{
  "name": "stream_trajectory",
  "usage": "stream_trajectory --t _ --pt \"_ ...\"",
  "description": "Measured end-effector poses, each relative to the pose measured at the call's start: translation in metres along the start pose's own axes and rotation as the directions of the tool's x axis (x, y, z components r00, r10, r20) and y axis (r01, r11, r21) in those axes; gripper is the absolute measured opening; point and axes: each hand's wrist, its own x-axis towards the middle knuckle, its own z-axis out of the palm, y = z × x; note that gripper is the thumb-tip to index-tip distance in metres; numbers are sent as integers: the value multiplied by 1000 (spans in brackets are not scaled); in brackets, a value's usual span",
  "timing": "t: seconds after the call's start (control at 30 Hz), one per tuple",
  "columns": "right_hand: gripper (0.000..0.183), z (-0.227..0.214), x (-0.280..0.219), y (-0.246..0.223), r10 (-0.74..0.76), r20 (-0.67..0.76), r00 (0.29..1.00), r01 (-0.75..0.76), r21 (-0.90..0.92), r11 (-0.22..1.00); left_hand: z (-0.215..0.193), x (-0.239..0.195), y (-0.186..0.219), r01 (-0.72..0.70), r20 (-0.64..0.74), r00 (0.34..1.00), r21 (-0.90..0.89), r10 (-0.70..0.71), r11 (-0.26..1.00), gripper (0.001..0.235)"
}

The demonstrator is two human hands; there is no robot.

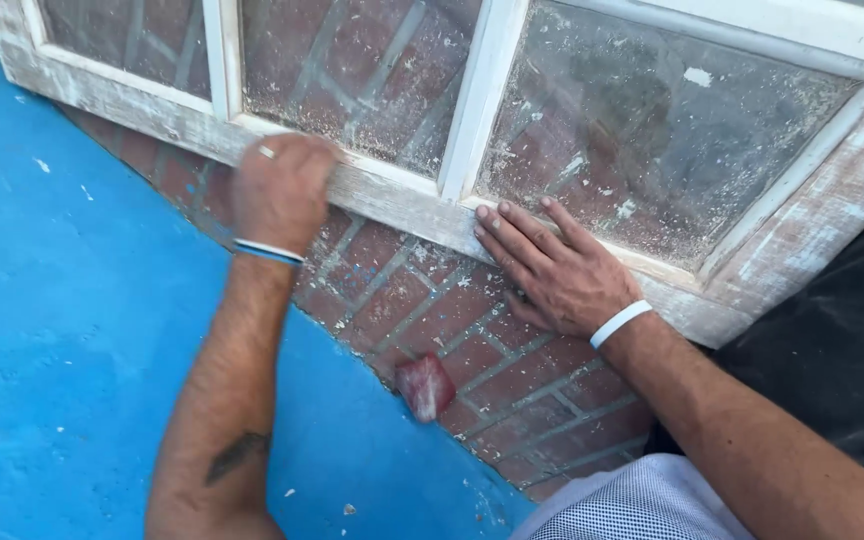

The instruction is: The person sands a wooden window frame to prepare it for painting or finishing.

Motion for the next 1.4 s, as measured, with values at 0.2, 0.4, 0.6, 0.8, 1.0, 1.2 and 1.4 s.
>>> stream_trajectory --t 0.2,0.4,0.6,0.8,1.0,1.2,1.4 --pt "75 2 -1 -1 11 2 1000 -11 -17 1000 15 -14 -31 104 73 993 -156 -93 982 29" --pt "77 0 0 0 12 1 1000 -12 -16 1000 4 -12 -24 25 76 997 -130 -16 991 17" --pt "78 1 0 1 21 11 1000 -20 -50 999 -26 9 4 147 21 989 -327 -148 934 8" --pt "76 0 0 0 12 -6 1000 -12 -27 1000 15 -19 1 513 301 827 -56 -475 857 59" --pt "75 -1 0 1 16 -2 1000 -16 -43 999 8 -24 -8 295 -43 947 -277 -318 915 15" --pt "75 -1 1 -3 1 5 1000 -1 -14 1000 -1 -33 -7 153 -94 982 -121 -165 981 9" --pt "75 0 0 -2 22 8 1000 -22 -10 1000 2 -13 -4 193 49 981 -265 -187 945 8"
